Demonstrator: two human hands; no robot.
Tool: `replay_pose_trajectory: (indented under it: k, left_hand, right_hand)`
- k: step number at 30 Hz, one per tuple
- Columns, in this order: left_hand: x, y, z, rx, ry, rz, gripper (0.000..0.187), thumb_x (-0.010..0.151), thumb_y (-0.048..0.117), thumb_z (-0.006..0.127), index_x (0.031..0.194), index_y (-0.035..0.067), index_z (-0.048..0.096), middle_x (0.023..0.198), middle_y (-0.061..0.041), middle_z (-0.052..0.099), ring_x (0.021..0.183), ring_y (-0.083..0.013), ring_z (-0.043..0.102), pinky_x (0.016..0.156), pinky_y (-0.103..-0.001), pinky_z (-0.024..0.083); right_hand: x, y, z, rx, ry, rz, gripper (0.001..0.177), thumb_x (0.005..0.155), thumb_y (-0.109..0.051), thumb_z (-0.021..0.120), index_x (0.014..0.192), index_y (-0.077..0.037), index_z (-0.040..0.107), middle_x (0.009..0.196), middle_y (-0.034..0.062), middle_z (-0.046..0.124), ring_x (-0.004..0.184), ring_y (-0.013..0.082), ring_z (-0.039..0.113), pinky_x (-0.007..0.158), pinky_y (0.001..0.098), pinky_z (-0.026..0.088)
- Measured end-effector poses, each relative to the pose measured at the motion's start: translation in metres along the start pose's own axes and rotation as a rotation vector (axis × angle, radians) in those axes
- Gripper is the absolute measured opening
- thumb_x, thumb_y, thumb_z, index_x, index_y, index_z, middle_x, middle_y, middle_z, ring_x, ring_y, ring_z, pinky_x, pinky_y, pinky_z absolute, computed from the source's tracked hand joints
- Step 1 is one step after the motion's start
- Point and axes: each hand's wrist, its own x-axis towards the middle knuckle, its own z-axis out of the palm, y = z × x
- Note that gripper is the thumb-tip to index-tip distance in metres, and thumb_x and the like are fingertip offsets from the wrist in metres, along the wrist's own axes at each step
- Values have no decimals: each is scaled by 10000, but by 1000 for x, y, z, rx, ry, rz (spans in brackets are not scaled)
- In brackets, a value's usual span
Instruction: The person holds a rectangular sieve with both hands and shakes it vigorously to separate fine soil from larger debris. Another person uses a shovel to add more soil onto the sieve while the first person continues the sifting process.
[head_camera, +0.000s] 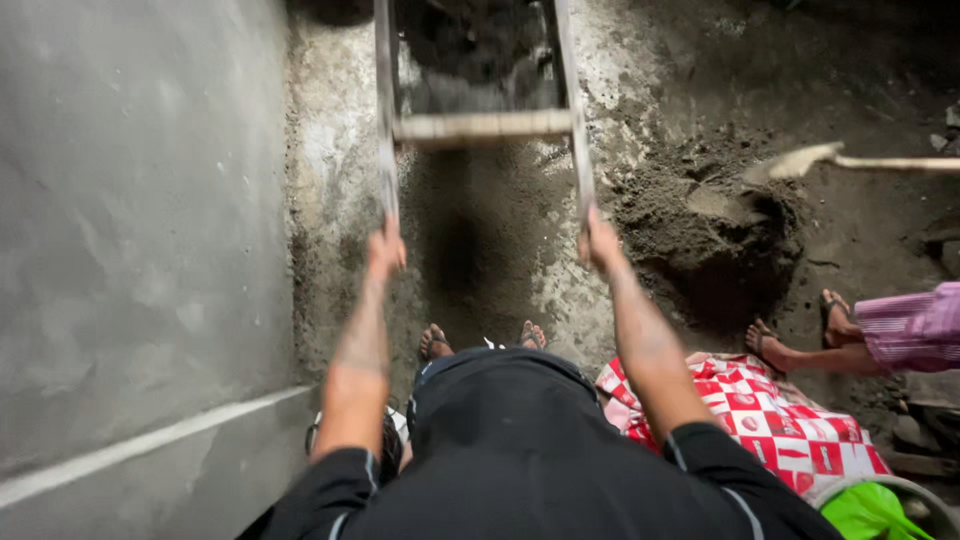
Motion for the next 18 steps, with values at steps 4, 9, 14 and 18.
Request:
replay_pose_trajectory:
  k: [4,9,14,18]
  left_hand:
    - [-65,-101,16,-36,-17,-207,803,1034,740,371,520,137,504,456,-27,522,437,-182,548,518,-350,472]
    - [-93,-153,29,-228,63,-343,743,949,748,539,664,65,609,502,-89,573,401,-220,578,408,-376,522]
    - [-45,-107,16,-61,-33,-251,799,990,762,429,533,119,561,474,-61,579,441,-202,584,495,-356,484]
    - [8,-19,-3,122,-56,-104,916,990,793,329,515,69,628,552,-170,644,626,-340,704,635,-481,522]
  right_hand:
    - [-56,103,19,81,-2,169,888,1000,-825,399,657,-50,662,491,199,593,490,350,648,498,415,493]
    - [-89,161,33,303,-12,284,830,995,-781,458,734,-18,652,499,158,592,359,301,579,368,373,483]
    - [-48,104,30,165,-38,211,883,1009,-792,391,701,-12,667,486,196,593,423,328,635,420,433,510]
    - [-1,7,12,-69,-36,101,979,980,-847,342,922,34,765,751,254,725,793,360,751,830,501,560]
